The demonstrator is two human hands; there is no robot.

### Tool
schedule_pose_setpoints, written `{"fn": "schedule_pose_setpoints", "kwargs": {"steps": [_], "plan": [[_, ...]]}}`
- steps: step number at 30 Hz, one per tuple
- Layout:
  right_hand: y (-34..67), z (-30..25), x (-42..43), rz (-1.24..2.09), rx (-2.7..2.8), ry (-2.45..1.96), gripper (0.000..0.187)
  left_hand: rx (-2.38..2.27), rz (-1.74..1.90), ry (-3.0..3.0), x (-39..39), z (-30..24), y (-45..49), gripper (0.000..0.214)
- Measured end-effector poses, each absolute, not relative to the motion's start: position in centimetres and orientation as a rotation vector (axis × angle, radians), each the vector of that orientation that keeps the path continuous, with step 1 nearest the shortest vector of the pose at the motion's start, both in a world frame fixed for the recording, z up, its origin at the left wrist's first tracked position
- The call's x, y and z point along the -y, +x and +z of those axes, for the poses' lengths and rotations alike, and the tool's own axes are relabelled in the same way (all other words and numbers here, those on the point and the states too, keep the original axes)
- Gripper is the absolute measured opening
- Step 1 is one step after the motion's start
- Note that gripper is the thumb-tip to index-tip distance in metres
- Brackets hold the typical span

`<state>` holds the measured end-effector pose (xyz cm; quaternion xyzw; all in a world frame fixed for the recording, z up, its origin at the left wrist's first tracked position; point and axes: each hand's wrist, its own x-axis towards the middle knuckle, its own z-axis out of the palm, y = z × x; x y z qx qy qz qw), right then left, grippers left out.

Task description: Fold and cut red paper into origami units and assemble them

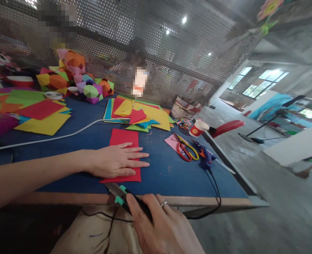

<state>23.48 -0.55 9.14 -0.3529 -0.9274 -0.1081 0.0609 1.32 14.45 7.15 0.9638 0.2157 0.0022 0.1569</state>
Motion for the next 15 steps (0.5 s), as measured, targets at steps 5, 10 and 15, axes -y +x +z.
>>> {"fn": "schedule_pose_setpoints", "kwargs": {"steps": [5, 10, 15], "plan": [[23.44, 9.56, 0.62, -0.278, 2.819, -1.096, 0.046, -0.622, -0.004, 2.768, -14.43, 7.27, 1.28, 0.051], [22.89, 9.84, -0.07, -0.22, 2.837, -1.082, 0.045, -0.611, 0.029, 2.772, -14.58, 7.08, 1.26, 0.051], [23.12, 9.72, 0.02, -0.22, 2.842, -0.996, 0.043, -0.583, 0.117, 2.758, -14.78, 6.64, 1.12, 0.05]]}}
